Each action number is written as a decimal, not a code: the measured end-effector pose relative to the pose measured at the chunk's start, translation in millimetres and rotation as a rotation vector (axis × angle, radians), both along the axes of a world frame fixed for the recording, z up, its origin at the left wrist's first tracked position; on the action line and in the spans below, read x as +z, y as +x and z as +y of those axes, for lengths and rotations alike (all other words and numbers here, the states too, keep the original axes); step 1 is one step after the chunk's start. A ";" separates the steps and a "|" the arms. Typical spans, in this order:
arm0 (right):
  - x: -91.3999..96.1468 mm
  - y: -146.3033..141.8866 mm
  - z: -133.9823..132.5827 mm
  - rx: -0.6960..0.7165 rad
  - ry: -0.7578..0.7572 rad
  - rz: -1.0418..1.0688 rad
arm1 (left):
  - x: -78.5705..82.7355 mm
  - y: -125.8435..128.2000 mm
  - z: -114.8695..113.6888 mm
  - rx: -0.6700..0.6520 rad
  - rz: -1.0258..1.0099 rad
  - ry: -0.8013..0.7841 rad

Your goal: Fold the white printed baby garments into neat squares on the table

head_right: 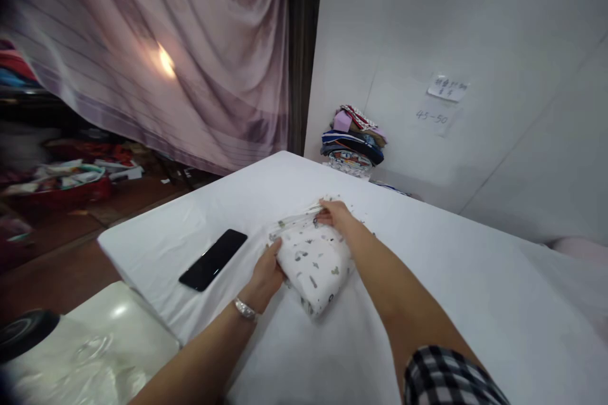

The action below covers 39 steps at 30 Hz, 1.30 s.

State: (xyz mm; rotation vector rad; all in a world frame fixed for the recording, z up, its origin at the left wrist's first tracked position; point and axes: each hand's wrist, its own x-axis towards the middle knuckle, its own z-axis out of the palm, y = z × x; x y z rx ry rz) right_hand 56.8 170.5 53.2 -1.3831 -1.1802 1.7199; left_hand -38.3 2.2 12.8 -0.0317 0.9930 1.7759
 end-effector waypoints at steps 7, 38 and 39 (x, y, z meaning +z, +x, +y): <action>-45.6 -7.8 -2.5 0.057 0.050 -0.011 | -17.3 -9.6 1.9 -0.032 -0.066 -0.027; -63.4 131.9 -5.6 -0.173 0.418 -0.346 | -14.2 -2.2 -40.8 -0.208 -0.205 -0.010; -64.0 133.6 -5.5 -0.161 0.416 -0.325 | -13.9 -2.8 -42.0 -0.216 -0.188 -0.008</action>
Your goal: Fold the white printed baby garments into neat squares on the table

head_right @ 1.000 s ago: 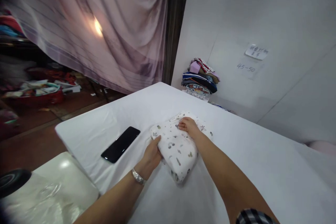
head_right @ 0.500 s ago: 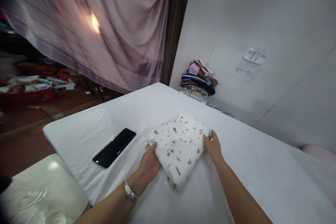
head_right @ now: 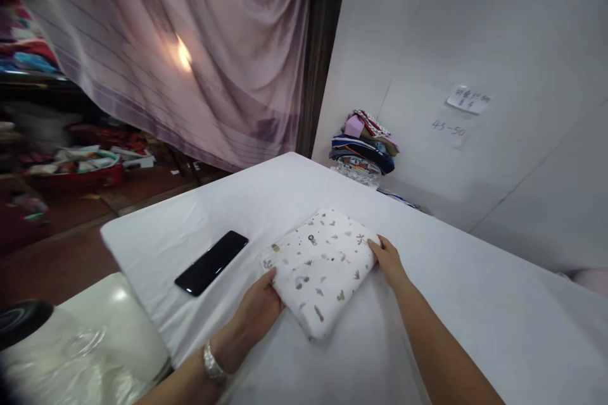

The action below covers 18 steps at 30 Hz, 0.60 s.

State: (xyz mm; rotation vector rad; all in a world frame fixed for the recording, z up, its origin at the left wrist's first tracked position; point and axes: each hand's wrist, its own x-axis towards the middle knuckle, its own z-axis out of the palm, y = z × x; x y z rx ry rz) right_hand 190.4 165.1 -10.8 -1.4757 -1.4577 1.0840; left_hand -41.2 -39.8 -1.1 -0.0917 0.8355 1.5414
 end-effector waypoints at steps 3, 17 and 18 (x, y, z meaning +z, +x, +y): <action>-3.1 4.9 2.0 0.048 -0.011 0.037 | 1.8 -1.4 -3.1 -0.026 0.055 -0.012; 38.8 103.6 29.7 0.066 0.063 0.008 | -3.5 88.9 -26.7 -0.615 -0.122 -0.032; 37.2 120.9 29.7 -0.004 0.065 0.003 | -6.9 95.8 -30.6 -0.755 -0.134 -0.049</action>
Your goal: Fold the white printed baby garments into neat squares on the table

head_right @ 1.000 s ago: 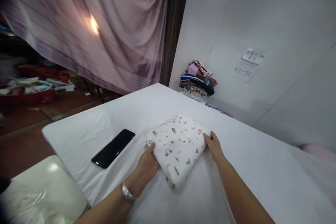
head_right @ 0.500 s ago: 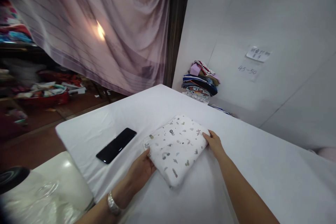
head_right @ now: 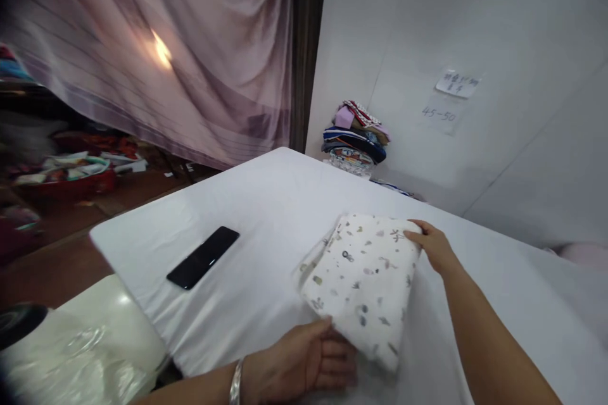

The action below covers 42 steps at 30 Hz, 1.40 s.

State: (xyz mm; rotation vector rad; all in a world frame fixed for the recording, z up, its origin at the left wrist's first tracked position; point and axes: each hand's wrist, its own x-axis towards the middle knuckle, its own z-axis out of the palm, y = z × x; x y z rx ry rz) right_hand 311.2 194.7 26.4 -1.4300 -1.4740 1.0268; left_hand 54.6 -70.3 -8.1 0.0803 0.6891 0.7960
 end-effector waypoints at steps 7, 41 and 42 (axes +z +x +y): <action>-46.5 47.0 -34.4 -0.359 -0.164 -0.077 | 20.7 -4.1 15.2 -0.313 0.310 0.243; -2.9 -74.0 -12.2 0.043 -0.264 -0.013 | 10.3 48.5 263.6 0.067 0.666 0.537; -4.9 -75.1 -11.4 0.043 -0.256 -0.010 | 11.4 49.1 266.2 0.066 0.643 0.546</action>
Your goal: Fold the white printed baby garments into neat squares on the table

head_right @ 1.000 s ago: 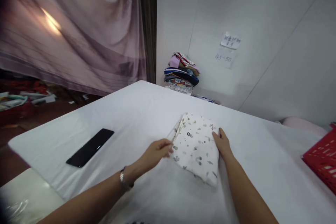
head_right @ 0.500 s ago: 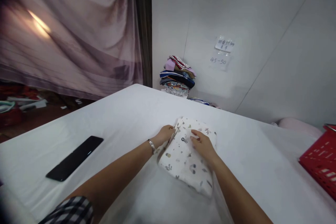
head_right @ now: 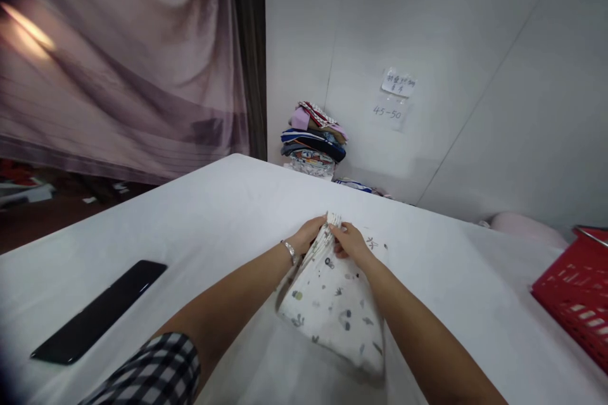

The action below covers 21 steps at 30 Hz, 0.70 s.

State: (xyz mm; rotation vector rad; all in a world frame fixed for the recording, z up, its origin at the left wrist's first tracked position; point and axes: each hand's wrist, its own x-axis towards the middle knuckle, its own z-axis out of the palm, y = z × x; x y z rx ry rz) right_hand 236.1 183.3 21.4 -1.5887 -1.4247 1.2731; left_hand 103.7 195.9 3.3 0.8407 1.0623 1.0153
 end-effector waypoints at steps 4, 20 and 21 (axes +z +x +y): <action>-7.0 -3.3 0.1 -0.001 0.037 0.019 | 4.2 1.2 8.5 -0.037 -0.042 0.008; -13.0 -18.7 4.2 -0.002 0.035 0.019 | -13.6 -7.2 14.0 0.032 -0.003 -0.011; -13.7 -19.4 5.4 0.000 0.040 0.014 | -13.6 -7.1 14.1 0.038 0.012 -0.007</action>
